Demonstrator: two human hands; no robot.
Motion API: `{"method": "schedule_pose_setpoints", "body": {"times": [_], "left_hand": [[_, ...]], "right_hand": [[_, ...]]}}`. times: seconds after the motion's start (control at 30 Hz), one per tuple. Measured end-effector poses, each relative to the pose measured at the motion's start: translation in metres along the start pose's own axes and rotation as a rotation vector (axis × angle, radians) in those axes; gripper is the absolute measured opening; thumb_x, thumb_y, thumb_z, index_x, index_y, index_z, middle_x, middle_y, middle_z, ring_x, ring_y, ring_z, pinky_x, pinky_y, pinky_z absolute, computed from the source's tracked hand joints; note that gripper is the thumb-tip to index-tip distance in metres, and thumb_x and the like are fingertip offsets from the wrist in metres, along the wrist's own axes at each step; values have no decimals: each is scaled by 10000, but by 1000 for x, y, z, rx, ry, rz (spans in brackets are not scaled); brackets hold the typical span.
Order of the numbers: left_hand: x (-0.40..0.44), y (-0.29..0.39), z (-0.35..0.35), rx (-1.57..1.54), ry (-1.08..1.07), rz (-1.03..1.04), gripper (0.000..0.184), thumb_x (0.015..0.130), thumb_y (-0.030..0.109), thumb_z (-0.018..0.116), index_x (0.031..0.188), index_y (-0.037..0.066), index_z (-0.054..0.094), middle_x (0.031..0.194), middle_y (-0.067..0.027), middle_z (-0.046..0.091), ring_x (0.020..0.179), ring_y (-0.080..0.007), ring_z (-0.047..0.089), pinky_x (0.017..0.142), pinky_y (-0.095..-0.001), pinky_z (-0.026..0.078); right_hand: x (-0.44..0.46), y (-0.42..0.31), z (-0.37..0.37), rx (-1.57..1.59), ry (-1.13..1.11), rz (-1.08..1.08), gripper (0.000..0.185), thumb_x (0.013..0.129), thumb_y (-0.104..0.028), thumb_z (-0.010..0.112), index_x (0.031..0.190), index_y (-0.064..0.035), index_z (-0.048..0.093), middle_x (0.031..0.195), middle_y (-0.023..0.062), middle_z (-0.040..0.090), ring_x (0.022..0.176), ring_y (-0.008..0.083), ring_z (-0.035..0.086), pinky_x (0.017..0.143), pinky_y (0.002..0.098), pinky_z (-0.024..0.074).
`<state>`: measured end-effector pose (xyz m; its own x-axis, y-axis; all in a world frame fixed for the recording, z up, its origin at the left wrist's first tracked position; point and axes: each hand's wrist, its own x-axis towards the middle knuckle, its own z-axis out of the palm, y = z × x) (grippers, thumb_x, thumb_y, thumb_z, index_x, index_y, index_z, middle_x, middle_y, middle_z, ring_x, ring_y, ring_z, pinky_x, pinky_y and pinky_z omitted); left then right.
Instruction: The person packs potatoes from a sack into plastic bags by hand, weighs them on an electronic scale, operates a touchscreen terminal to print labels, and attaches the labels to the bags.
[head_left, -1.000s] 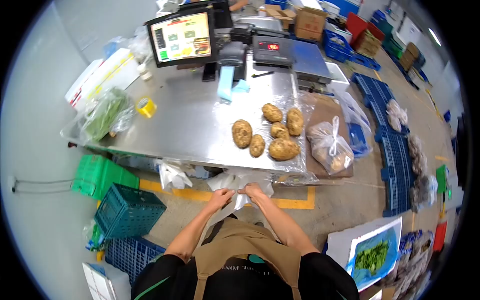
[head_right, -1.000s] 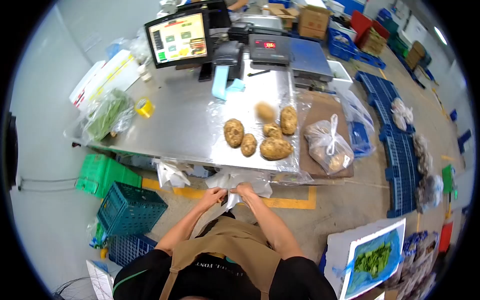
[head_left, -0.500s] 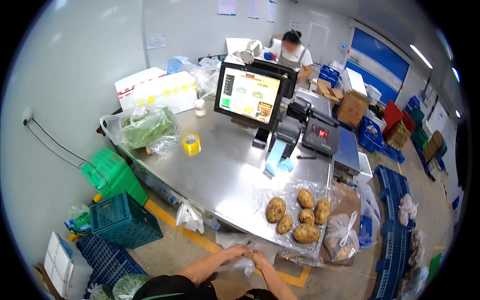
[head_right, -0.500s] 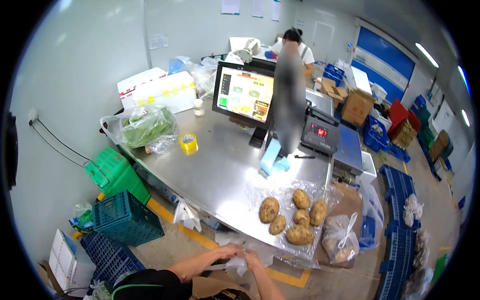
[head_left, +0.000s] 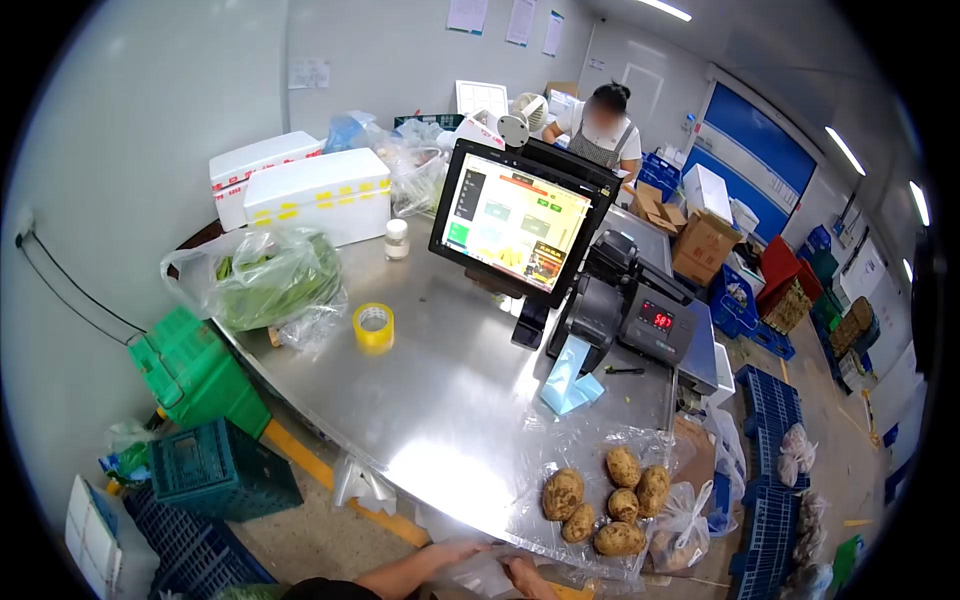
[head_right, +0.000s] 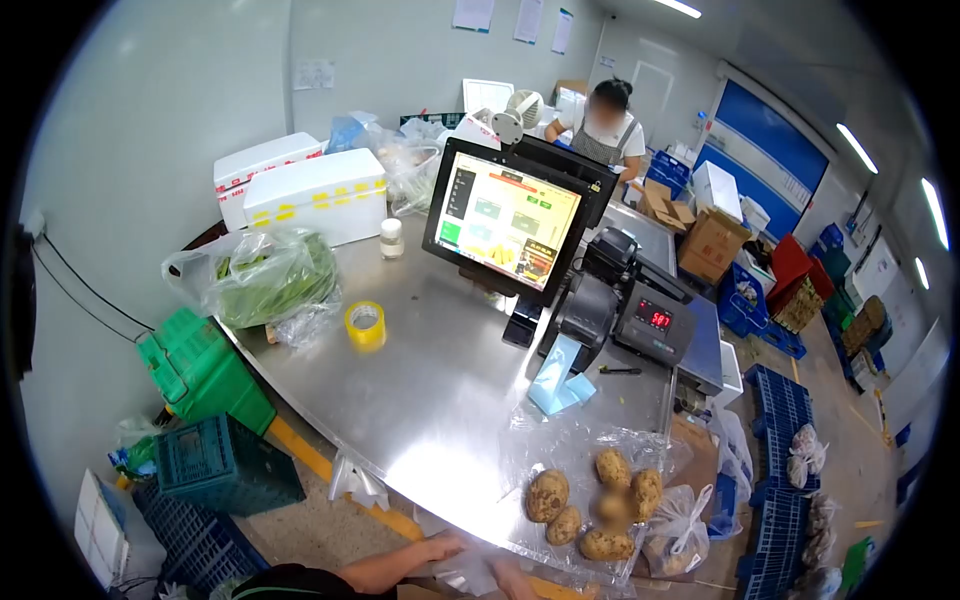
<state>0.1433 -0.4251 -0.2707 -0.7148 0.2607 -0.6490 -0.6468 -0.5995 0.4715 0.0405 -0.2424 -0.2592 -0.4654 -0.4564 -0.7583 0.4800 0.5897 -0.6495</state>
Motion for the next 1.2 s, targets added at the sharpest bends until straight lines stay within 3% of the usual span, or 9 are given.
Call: {"method": "schedule_pose_setpoints", "body": {"times": [0.4,0.6,0.73,0.83,0.9,0.93,0.97,1.03,1.2], "left_hand": [[49,25,-49,582,110,159,241,869,281,561,993,90,640,956,-71,629,861,-231,591,757,-345,474],[20,-55,-131,1463,312,714,263,872,304,534,1002,111,656,965,-105,644,863,-278,605,757,-379,483],[-103,-103,-197,1338,586,504,243,839,279,533,984,138,667,958,-115,647,852,-307,614,751,-417,482],[-139,-106,-171,1466,702,257,232,838,266,513,919,117,671,934,-140,644,874,-336,608,762,-438,479],[-137,-105,-135,1505,536,258,236,846,276,515,895,86,645,866,-169,635,788,-353,601,686,-462,467],[-124,-119,-134,1469,376,669,241,860,278,512,909,78,637,841,-187,628,748,-373,591,657,-468,461],[-138,-84,-66,1458,330,615,243,865,269,518,922,63,634,833,-196,622,750,-377,590,651,-457,460],[-166,-17,67,1374,267,581,223,863,233,543,907,33,633,820,-205,615,760,-375,586,639,-431,456],[-167,30,191,1414,-47,484,179,864,179,569,939,38,647,818,-181,632,699,-335,584,636,-396,457]], "right_hand": [[-34,-1,-15,-556,491,-213,217,653,-175,699,648,-6,563,615,112,581,581,258,567,573,375,458],[-14,18,-26,-792,544,-241,270,660,-255,667,703,4,604,731,194,631,720,342,622,681,416,490],[-15,5,-33,-878,409,-338,312,668,-298,649,781,-7,638,781,212,634,776,376,608,722,443,483],[-47,-10,-22,-905,238,-430,287,704,-274,628,805,-5,641,870,222,626,845,374,584,755,476,462],[-70,-19,-8,-997,161,-516,241,745,-222,613,832,0,641,873,223,625,835,373,582,740,478,464],[-94,-42,0,-879,61,-504,287,766,-244,615,930,-10,642,915,227,619,858,390,573,773,457,464],[-104,-29,7,-749,158,-892,335,817,-237,601,1054,0,587,1062,229,573,981,395,534,853,452,436],[-159,-67,12,-630,-11,-1153,480,757,-202,671,1154,9,502,1161,211,520,1109,368,466,960,434,374],[-223,-73,-37,-634,-229,-1062,379,769,-181,664,1098,-22,565,986,139,582,1029,305,512,903,407,379]]}}
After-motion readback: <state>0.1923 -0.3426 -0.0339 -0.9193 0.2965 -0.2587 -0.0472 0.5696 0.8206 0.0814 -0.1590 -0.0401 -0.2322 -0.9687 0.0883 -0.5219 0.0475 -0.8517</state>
